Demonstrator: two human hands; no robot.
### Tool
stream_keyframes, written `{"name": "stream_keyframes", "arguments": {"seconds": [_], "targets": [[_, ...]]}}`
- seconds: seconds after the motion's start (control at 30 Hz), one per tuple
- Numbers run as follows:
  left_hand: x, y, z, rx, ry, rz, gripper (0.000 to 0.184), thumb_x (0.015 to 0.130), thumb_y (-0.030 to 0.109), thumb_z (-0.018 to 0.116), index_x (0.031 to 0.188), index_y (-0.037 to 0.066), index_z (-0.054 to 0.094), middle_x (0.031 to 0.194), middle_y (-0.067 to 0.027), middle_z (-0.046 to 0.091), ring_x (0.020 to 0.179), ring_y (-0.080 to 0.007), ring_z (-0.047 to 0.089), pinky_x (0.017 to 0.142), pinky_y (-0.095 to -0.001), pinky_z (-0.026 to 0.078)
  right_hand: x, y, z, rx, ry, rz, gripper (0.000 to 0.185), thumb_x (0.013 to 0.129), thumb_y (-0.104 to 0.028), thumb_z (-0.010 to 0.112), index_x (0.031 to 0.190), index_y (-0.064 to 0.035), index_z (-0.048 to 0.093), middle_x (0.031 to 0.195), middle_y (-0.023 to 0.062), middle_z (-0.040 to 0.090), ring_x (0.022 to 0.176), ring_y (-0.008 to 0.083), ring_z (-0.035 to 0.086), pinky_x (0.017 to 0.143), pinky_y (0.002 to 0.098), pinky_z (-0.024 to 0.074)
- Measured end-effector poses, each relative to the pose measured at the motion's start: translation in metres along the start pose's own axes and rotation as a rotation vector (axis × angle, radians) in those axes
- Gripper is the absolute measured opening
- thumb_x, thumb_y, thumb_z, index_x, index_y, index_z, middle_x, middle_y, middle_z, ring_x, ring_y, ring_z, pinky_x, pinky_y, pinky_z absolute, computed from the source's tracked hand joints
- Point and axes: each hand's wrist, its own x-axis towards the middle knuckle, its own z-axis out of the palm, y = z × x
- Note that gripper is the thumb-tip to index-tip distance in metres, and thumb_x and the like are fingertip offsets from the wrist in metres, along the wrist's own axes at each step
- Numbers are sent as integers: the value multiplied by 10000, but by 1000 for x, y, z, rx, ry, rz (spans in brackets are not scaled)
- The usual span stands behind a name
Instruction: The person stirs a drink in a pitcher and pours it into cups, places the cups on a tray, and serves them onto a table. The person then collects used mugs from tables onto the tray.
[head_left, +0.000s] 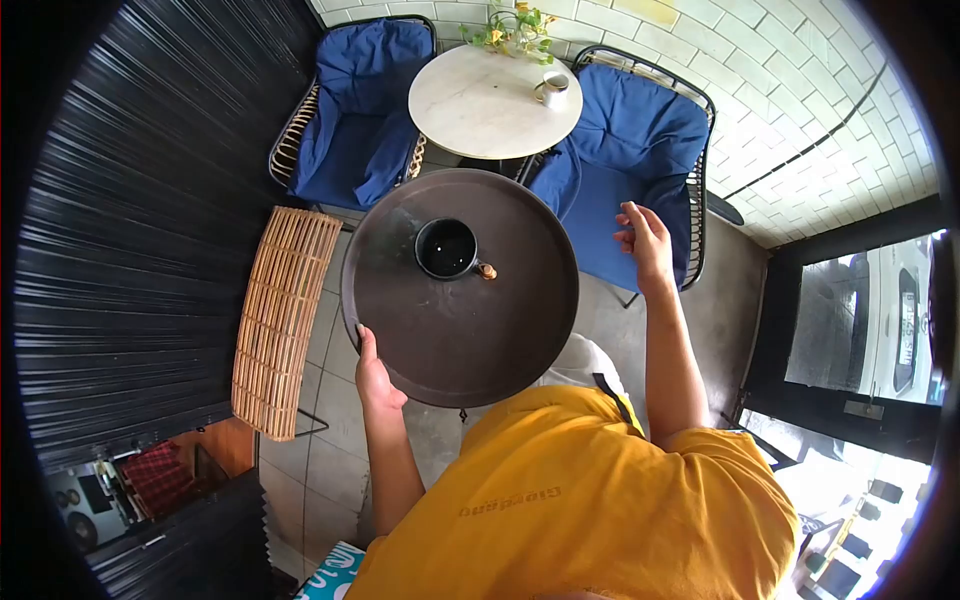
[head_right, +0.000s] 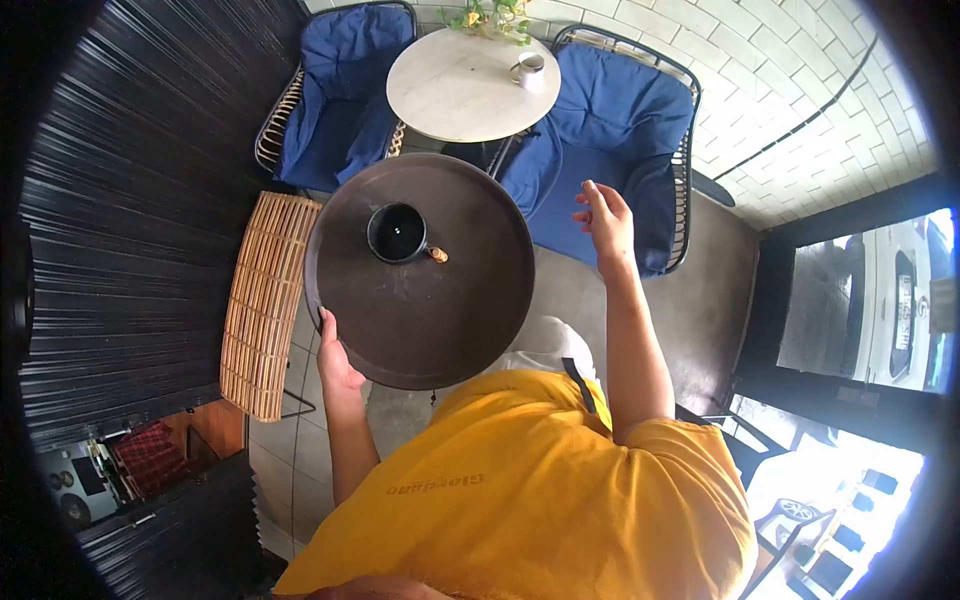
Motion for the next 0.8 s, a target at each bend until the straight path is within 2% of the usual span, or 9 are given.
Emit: {"name": "stream_keyframes", "arguments": {"seconds": [0.27, 0.37, 0.43, 0.53, 0.63, 0.67, 0.7, 0.77, 0.8], "targets": [[46, 24, 33, -97, 18, 27, 638, 1012, 480, 479, 1451, 26, 392, 1480, -116, 441, 1305, -294, 482, 1081, -447, 403, 121, 16, 63, -157, -43, -4, 444, 931, -322, 649, 1246, -12, 613, 1082, 95, 690, 734, 137, 679, 587, 257, 486], [62, 22, 52, -195, 9, 28, 623, 1011, 478, 481, 1443, 35, 404, 1470, -125, 454, 1301, -307, 484, 1085, -458, 399, 195, 30, 85, -194, -89, -9, 455, 925, -311, 656, 1260, -8, 604, 1097, 105, 690, 736, 139, 679, 589, 256, 489], [66, 25, 74, -200, 91, 13, 631, 1005, 472, 499, 1444, 30, 401, 1473, -131, 450, 1299, -317, 484, 1087, -465, 398, 246, 44, 104, -168, -151, 4, 477, 922, -300, 658, 1278, 8, 585, 1096, 111, 691, 765, 146, 690, 592, 253, 491], [82, 24, 109, -230, 120, 43, 640, 998, 467, 516, 1445, 23, 397, 1475, -138, 448, 1305, -326, 478, 1083, -469, 403, 324, 73, 142, -94, -157, 17, 537, 921, -281, 650, 1327, 49, 527, 1218, 152, 647, 846, 185, 711, 605, 267, 508], [95, 28, 148, -264, 227, 3, 651, 995, 470, 520, 1446, 18, 393, 1484, -143, 436, 1308, -335, 473, 1083, -472, 405, 389, 96, 180, -187, -91, -16, 573, 910, -290, 654, 1342, 55, 506, 1272, 200, 613, 879, 223, 715, 803, 315, 533], [98, 26, 155, -250, 247, 7, 651, 995, 470, 520, 1446, 18, 393, 1484, -143, 436, 1308, -335, 473, 1083, -472, 405, 412, 113, 191, -215, -75, -24, 597, 903, -304, 655, 1352, 55, 494, 1272, 212, 609, 940, 242, 705, 889, 331, 504], [101, 24, 162, -278, 241, 21, 640, 997, 465, 518, 1442, 20, 401, 1474, -141, 450, 1301, -333, 481, 1082, -471, 407, 429, 122, 200, -267, -73, 13, 610, 910, -320, 639, 1355, 65, 480, 1307, 231, 580, 1002, 281, 688, 927, 366, 496], [108, 21, 176, -302, 240, 39, 629, 999, 459, 516, 1438, 21, 408, 1464, -140, 464, 1294, -331, 490, 1081, -471, 410, 476, 168, 217, -486, -4, -157, 606, 921, -327, 620, 1352, 73, 472, 1320, 245, 558, 1028, 316, 673, 976, 402, 476], [107, 21, 183, -322, 264, 51, 615, 1002, 451, 514, 1432, 22, 417, 1449, -137, 483, 1282, -329, 502, 1078, -471, 415, 485, 177, 225, -486, -12, -149, 606, 921, -327, 620, 1352, 73, 472, 1320, 245, 558, 1028, 316, 673, 976, 402, 476]]}}
